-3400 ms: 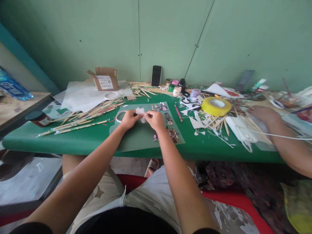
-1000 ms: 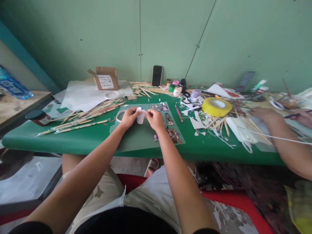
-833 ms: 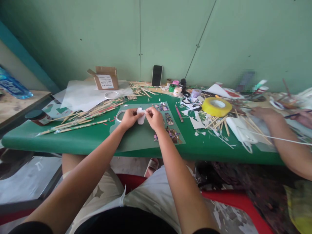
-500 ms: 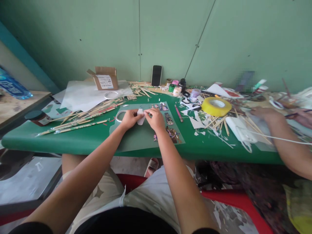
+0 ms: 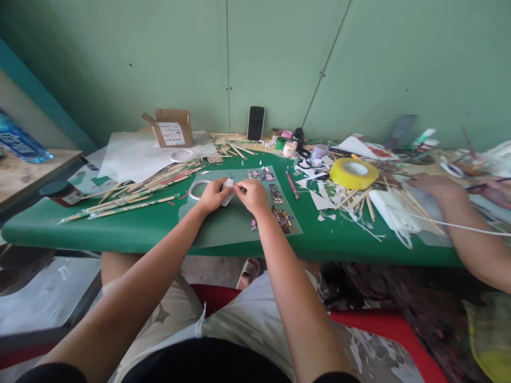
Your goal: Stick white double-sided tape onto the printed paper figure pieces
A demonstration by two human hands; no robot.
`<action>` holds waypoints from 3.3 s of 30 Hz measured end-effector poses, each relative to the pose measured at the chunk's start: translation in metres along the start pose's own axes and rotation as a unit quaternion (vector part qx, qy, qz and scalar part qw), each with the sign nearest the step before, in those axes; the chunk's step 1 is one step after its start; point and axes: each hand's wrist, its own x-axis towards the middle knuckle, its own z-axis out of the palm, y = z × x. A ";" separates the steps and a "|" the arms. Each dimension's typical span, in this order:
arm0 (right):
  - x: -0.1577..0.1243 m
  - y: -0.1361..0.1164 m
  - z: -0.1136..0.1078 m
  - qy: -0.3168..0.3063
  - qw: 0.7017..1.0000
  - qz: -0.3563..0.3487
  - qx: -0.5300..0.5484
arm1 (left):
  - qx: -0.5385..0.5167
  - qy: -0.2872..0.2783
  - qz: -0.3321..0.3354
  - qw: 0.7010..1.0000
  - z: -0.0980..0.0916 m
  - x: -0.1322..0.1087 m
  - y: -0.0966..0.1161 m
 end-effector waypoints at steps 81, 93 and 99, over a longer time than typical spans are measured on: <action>-0.001 0.005 0.001 0.106 0.993 -0.042 -0.011 | -0.008 0.004 -0.014 1.000 0.002 0.000 -0.003; -0.002 0.009 0.004 0.046 0.999 0.005 0.024 | -0.025 -0.020 0.020 0.999 0.001 -0.001 -0.004; -0.003 0.009 0.003 0.041 0.999 0.013 0.022 | -0.016 -0.026 0.016 0.999 -0.001 -0.002 -0.001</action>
